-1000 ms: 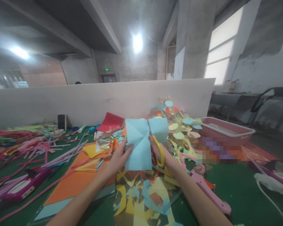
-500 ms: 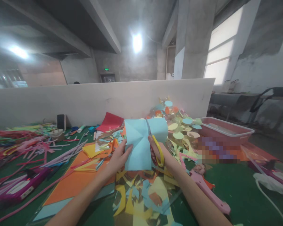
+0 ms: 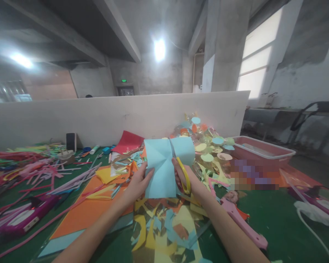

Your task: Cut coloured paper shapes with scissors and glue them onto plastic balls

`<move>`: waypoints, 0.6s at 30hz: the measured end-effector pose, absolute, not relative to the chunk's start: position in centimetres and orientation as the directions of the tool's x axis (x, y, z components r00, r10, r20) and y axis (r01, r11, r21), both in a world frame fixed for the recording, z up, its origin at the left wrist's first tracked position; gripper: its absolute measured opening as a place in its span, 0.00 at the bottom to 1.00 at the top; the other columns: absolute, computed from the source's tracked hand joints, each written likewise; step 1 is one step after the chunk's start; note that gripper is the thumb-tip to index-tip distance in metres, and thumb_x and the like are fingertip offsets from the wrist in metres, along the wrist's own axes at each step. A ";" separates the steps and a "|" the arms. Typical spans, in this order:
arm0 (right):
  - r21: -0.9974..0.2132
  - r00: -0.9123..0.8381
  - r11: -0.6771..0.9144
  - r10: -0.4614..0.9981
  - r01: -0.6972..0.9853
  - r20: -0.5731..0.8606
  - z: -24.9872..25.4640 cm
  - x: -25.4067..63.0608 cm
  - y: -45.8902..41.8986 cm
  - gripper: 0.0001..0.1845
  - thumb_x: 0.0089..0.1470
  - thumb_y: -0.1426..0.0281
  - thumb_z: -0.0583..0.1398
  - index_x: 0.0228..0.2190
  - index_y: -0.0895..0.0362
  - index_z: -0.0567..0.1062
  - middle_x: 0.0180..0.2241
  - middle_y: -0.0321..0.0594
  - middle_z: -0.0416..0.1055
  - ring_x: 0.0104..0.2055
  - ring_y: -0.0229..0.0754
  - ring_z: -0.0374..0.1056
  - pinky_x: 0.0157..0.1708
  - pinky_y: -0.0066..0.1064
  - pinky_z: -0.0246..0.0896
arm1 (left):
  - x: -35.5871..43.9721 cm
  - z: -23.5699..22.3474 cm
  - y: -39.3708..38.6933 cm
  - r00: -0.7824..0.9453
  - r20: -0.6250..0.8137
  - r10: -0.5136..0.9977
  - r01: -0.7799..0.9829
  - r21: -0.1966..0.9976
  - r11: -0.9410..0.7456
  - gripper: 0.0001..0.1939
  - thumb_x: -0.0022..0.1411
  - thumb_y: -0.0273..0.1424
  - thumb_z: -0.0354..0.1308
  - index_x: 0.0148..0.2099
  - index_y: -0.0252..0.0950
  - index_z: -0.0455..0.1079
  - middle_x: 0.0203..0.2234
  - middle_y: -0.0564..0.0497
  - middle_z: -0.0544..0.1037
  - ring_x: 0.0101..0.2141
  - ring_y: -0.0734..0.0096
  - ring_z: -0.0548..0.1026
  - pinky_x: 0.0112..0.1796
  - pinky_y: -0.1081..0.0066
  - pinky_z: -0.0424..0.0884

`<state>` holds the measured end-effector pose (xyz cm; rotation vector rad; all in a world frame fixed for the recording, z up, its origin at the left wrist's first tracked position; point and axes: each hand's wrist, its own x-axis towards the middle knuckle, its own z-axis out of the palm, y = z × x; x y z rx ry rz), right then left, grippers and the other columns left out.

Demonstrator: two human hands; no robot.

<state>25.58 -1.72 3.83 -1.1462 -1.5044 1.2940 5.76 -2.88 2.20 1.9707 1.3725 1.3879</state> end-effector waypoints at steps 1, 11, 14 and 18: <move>-0.990 -0.244 0.057 0.969 0.127 0.024 3.8 25.6 -1.7 0.31 0.53 0.39 0.50 0.19 0.53 0.55 0.11 0.28 0.52 0.11 0.33 0.50 0.10 0.26 0.49 | 5.7 2.2 -2.8 0.038 0.511 0.859 0.494 0.737 -0.461 0.17 0.61 0.41 0.54 0.48 0.37 0.70 0.36 0.49 0.77 0.36 0.64 0.74 0.38 0.67 0.71; -0.982 -0.276 0.097 0.960 0.162 0.049 4.4 25.9 -2.3 0.31 0.54 0.41 0.50 0.18 0.53 0.54 0.12 0.28 0.49 0.12 0.32 0.48 0.11 0.25 0.48 | 5.6 2.1 -2.8 0.025 0.504 0.863 0.546 0.716 -0.434 0.15 0.63 0.42 0.53 0.45 0.37 0.68 0.36 0.49 0.75 0.37 0.63 0.73 0.40 0.66 0.69; -0.983 -0.281 0.099 0.958 0.156 0.052 4.2 26.0 -2.0 0.31 0.55 0.41 0.50 0.18 0.53 0.54 0.12 0.27 0.49 0.12 0.32 0.48 0.12 0.25 0.48 | 5.5 2.0 -2.6 0.036 0.507 0.861 0.539 0.716 -0.444 0.15 0.63 0.41 0.52 0.46 0.37 0.67 0.38 0.48 0.75 0.40 0.63 0.73 0.42 0.66 0.69; -0.985 -0.286 0.100 0.957 0.139 0.057 4.1 26.0 -1.9 0.30 0.54 0.41 0.51 0.19 0.53 0.55 0.12 0.26 0.48 0.12 0.32 0.47 0.12 0.25 0.47 | 5.3 1.7 -2.3 0.043 0.515 0.856 0.545 0.706 -0.452 0.15 0.63 0.42 0.52 0.46 0.37 0.67 0.37 0.49 0.75 0.38 0.65 0.72 0.40 0.67 0.69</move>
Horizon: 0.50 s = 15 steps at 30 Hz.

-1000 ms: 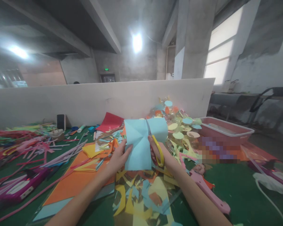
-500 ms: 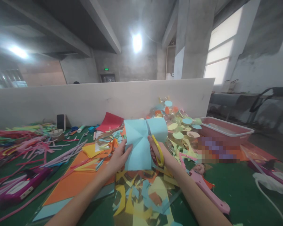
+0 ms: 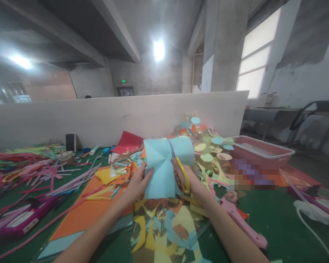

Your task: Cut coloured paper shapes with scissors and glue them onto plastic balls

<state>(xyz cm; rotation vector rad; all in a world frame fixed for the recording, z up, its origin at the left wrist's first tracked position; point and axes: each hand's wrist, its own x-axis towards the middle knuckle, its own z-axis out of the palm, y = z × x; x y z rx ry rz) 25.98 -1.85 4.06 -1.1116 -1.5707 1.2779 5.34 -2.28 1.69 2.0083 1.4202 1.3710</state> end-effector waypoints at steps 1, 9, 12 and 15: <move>-0.985 -0.287 0.102 0.956 0.137 0.059 4.0 26.0 -1.9 0.30 0.54 0.41 0.51 0.19 0.53 0.55 0.12 0.26 0.48 0.12 0.32 0.46 0.12 0.25 0.47 | 5.3 1.6 -2.2 0.036 0.520 0.854 0.552 0.701 -0.450 0.15 0.63 0.42 0.52 0.46 0.38 0.67 0.36 0.49 0.75 0.37 0.65 0.72 0.39 0.68 0.69; -0.988 -0.298 0.108 0.952 0.106 0.073 3.8 26.1 -1.7 0.30 0.53 0.40 0.52 0.20 0.53 0.55 0.12 0.26 0.47 0.12 0.32 0.47 0.12 0.25 0.48 | 5.3 1.9 -2.5 0.038 0.514 0.857 0.550 0.705 -0.447 0.15 0.63 0.42 0.51 0.45 0.37 0.66 0.36 0.49 0.74 0.36 0.65 0.71 0.38 0.67 0.69; -0.990 -0.290 0.106 0.954 0.098 0.074 3.9 26.1 -1.8 0.29 0.53 0.41 0.53 0.21 0.53 0.57 0.12 0.25 0.46 0.12 0.31 0.46 0.12 0.25 0.46 | 5.4 2.2 -2.6 0.038 0.511 0.859 0.550 0.707 -0.444 0.14 0.64 0.42 0.50 0.44 0.37 0.66 0.35 0.50 0.72 0.36 0.66 0.71 0.39 0.67 0.68; -0.987 -0.244 0.092 0.968 0.131 0.058 4.2 25.9 -2.0 0.29 0.53 0.41 0.52 0.23 0.54 0.60 0.12 0.25 0.49 0.12 0.32 0.47 0.12 0.25 0.46 | 5.5 2.3 -2.7 0.031 0.497 0.867 0.527 0.729 -0.437 0.14 0.63 0.41 0.52 0.44 0.38 0.67 0.33 0.51 0.72 0.34 0.66 0.70 0.36 0.68 0.68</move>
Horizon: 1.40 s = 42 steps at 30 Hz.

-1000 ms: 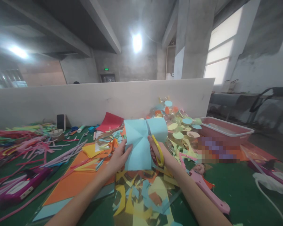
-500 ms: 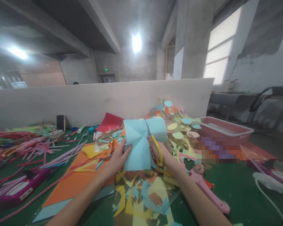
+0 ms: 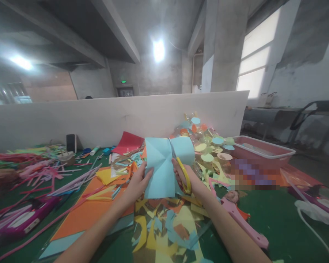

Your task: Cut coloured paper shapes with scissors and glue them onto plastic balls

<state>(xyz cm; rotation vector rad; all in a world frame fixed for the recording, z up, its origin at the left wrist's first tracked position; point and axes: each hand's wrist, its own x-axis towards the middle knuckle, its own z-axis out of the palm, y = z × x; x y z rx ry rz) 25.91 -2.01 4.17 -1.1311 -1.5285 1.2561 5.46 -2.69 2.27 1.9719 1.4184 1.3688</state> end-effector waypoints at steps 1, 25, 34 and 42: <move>-0.986 -0.232 0.089 0.971 0.137 0.056 4.3 25.9 -2.1 0.29 0.53 0.41 0.52 0.23 0.54 0.61 0.12 0.26 0.50 0.12 0.32 0.48 0.12 0.25 0.46 | 5.4 2.2 -2.7 0.027 0.498 0.867 0.513 0.737 -0.439 0.14 0.62 0.41 0.53 0.44 0.38 0.67 0.32 0.51 0.72 0.33 0.67 0.70 0.36 0.69 0.68; -0.974 -0.203 0.146 0.973 0.171 0.110 4.1 25.9 -1.6 0.27 0.57 0.45 0.47 0.21 0.53 0.57 0.12 0.26 0.48 0.12 0.32 0.45 0.12 0.27 0.48 | 5.2 2.1 -2.5 0.024 0.508 0.861 0.527 0.725 -0.443 0.15 0.64 0.42 0.50 0.45 0.38 0.67 0.35 0.50 0.74 0.35 0.66 0.72 0.37 0.68 0.68; -0.923 -0.189 0.216 0.969 0.318 0.161 3.3 26.0 -1.3 0.27 0.52 0.44 0.53 0.22 0.54 0.61 0.16 0.31 0.57 0.18 0.35 0.54 0.18 0.27 0.49 | 5.2 2.3 -1.7 -0.169 0.477 0.862 0.315 0.855 -0.411 0.24 0.60 0.45 0.53 0.54 0.37 0.64 0.48 0.44 0.75 0.45 0.60 0.74 0.45 0.63 0.70; -0.620 -0.228 0.268 0.963 0.738 0.145 1.6 25.6 -0.9 0.19 0.54 0.53 0.58 0.29 0.57 0.70 0.31 0.48 0.74 0.32 0.48 0.70 0.27 0.30 0.53 | 4.7 2.6 -1.3 -0.394 0.359 0.846 0.106 0.932 -0.346 0.25 0.56 0.46 0.58 0.51 0.38 0.65 0.40 0.47 0.79 0.34 0.66 0.77 0.34 0.68 0.73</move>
